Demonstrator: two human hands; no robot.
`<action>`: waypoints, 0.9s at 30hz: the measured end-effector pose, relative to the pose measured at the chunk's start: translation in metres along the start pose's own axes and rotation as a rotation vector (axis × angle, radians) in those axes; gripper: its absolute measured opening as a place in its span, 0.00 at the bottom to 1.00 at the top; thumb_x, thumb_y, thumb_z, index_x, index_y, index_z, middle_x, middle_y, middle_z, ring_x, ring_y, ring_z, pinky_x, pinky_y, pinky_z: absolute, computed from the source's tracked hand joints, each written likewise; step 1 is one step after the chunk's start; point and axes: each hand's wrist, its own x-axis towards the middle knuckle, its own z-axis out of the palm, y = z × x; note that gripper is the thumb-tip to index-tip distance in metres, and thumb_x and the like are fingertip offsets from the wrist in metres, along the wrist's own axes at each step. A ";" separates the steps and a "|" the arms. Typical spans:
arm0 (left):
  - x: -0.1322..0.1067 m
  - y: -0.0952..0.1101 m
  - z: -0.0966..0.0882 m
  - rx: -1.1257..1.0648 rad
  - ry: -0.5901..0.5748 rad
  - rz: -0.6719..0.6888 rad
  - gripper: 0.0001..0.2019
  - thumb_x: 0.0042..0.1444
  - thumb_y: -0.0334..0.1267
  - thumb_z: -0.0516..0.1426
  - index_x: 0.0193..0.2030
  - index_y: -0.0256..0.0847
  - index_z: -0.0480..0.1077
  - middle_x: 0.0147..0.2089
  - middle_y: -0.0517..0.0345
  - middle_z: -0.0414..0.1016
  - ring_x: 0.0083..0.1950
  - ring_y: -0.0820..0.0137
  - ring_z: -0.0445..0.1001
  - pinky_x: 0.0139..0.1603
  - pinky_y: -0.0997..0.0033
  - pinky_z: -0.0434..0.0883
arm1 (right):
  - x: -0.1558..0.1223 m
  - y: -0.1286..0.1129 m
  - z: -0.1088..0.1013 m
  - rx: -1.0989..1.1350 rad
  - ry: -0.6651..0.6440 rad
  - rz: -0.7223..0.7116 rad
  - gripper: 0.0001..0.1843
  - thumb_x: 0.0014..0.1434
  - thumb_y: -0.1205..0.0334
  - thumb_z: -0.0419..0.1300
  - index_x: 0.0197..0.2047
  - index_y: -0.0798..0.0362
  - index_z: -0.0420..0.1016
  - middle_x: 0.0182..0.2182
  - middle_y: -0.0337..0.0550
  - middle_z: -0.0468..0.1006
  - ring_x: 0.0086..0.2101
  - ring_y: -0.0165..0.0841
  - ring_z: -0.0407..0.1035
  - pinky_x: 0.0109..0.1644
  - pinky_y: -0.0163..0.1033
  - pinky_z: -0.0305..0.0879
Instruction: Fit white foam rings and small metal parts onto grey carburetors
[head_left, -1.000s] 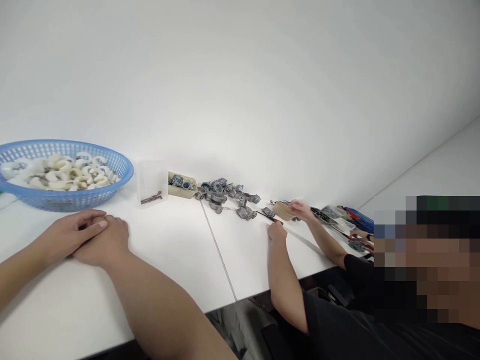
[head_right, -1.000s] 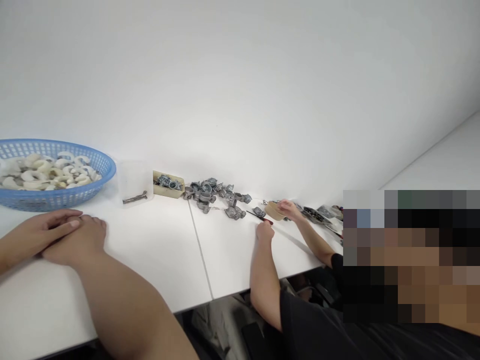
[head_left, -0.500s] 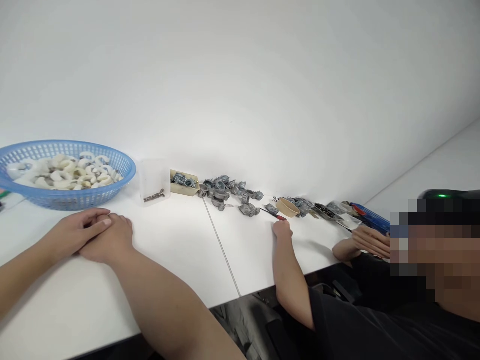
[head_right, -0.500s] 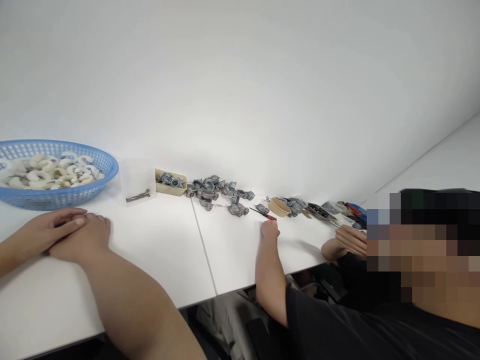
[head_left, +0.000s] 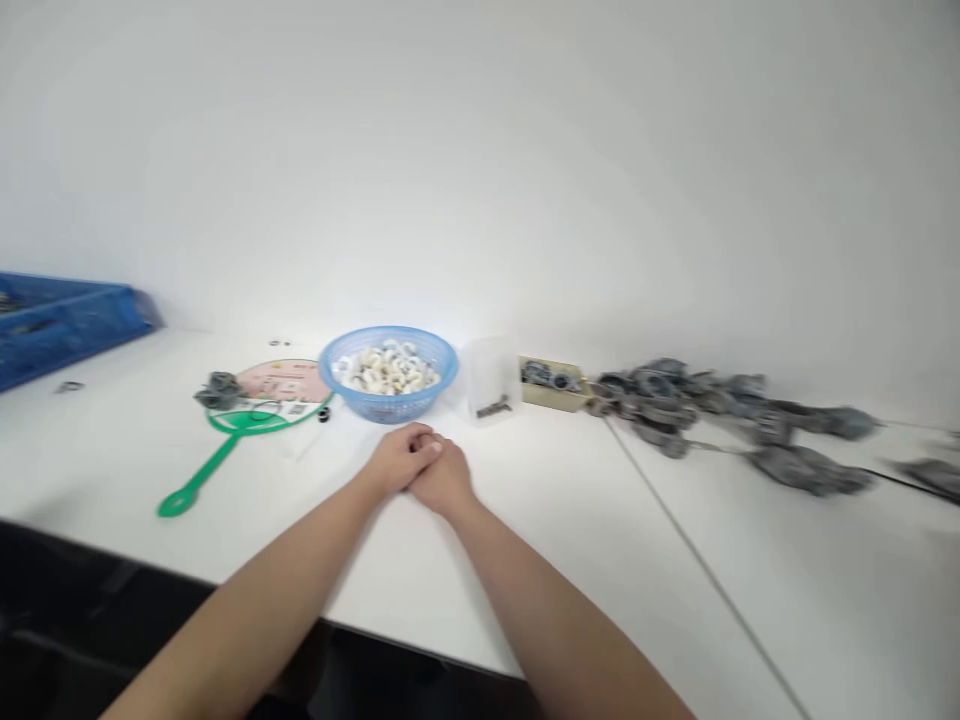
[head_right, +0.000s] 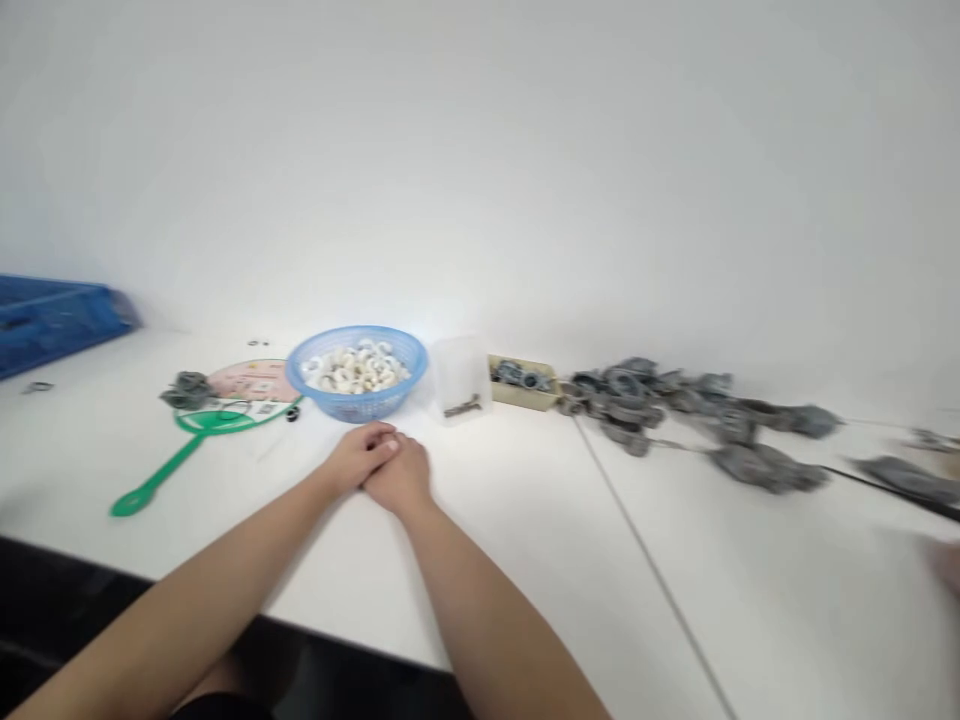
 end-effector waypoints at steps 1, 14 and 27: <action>0.002 0.000 -0.001 0.015 0.006 0.008 0.15 0.50 0.44 0.57 0.43 0.40 0.72 0.43 0.47 0.77 0.45 0.59 0.74 0.50 0.60 0.68 | 0.002 0.002 0.000 0.001 0.010 -0.009 0.12 0.58 0.62 0.52 0.42 0.56 0.72 0.39 0.48 0.76 0.38 0.37 0.69 0.41 0.39 0.58; 0.011 0.012 -0.002 0.073 -0.019 -0.032 0.21 0.48 0.48 0.59 0.48 0.42 0.71 0.43 0.50 0.77 0.43 0.61 0.74 0.46 0.60 0.71 | 0.017 0.014 -0.005 -0.105 0.021 -0.052 0.16 0.53 0.65 0.53 0.45 0.55 0.71 0.40 0.49 0.75 0.37 0.38 0.69 0.37 0.38 0.56; -0.028 -0.021 -0.242 0.528 0.935 -0.458 0.20 0.59 0.48 0.43 0.46 0.36 0.66 0.44 0.44 0.73 0.50 0.56 0.70 0.50 0.57 0.64 | 0.029 0.029 0.003 -0.073 0.039 -0.001 0.25 0.51 0.58 0.52 0.52 0.54 0.70 0.46 0.48 0.75 0.47 0.44 0.68 0.49 0.48 0.63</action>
